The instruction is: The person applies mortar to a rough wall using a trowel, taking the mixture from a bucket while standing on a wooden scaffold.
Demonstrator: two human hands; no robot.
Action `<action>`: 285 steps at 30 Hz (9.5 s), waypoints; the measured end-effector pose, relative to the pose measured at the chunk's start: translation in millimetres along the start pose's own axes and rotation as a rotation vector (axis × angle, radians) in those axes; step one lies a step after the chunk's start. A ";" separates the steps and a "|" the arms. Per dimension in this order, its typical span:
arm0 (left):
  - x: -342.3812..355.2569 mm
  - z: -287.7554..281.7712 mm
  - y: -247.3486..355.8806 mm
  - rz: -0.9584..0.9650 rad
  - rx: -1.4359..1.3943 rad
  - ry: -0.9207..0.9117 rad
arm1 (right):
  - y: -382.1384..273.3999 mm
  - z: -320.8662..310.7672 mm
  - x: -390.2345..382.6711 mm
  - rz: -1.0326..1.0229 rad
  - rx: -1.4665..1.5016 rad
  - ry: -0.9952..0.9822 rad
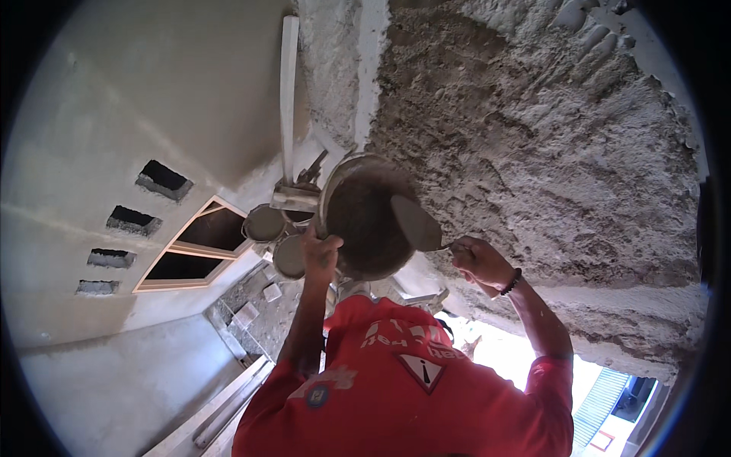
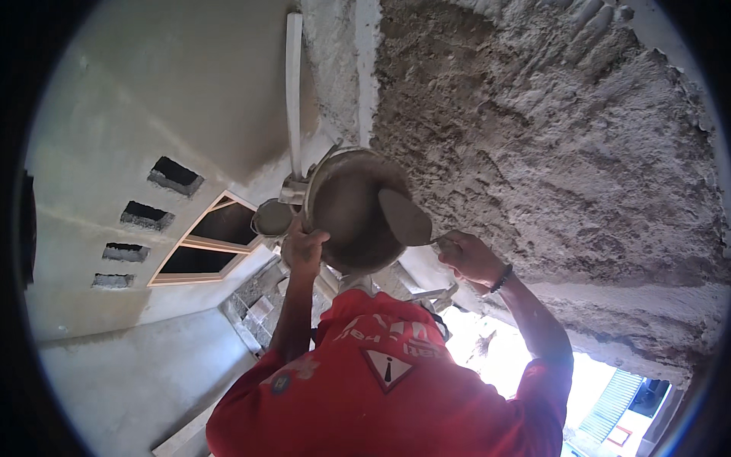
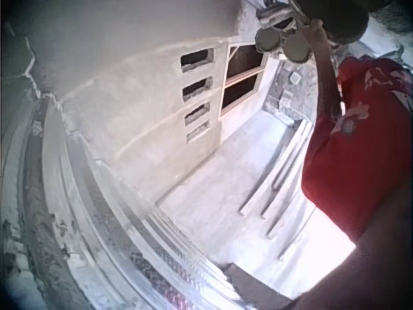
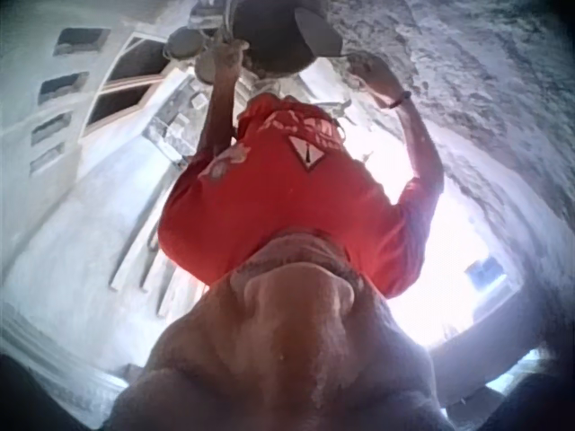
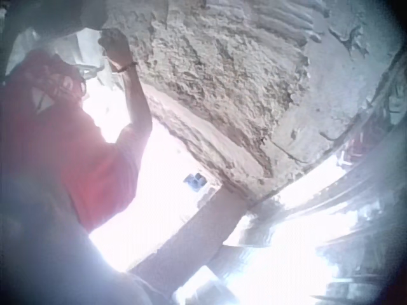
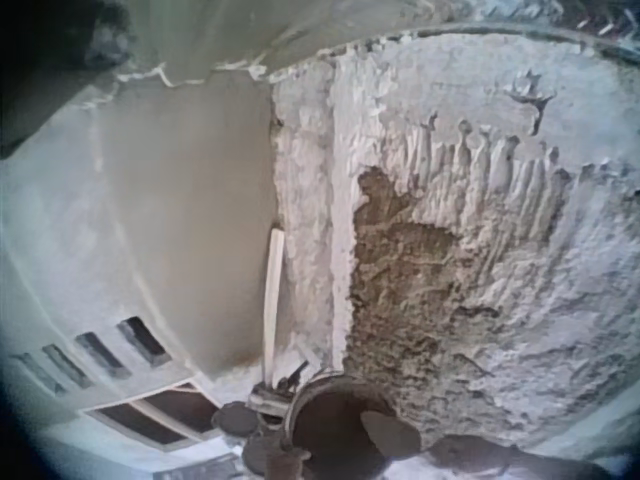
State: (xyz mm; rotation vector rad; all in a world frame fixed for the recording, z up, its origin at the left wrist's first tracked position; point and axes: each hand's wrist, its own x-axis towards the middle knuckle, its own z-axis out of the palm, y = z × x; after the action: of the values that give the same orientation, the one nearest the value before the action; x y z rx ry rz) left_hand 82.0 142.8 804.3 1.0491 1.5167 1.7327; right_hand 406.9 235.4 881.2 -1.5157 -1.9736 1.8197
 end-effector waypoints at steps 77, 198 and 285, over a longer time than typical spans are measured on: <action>25.0 -55.7 1.6 0.128 0.321 0.216 | -290.6 -56.7 -58.3 -1.229 -0.464 -0.104; 73.4 52.6 12.2 0.074 0.266 -0.096 | -117.0 -3.2 134.2 -0.121 -1.407 -0.087; -179.0 -87.0 -305.7 -1.011 0.097 0.884 | 164.0 71.3 208.5 -0.330 -0.970 -0.137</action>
State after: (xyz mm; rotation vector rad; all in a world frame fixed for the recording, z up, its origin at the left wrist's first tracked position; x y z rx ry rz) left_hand 79.8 -2.2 469.5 -0.5662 2.0941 1.3501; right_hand 352.9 292.6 618.0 -1.0503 -3.1697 0.8498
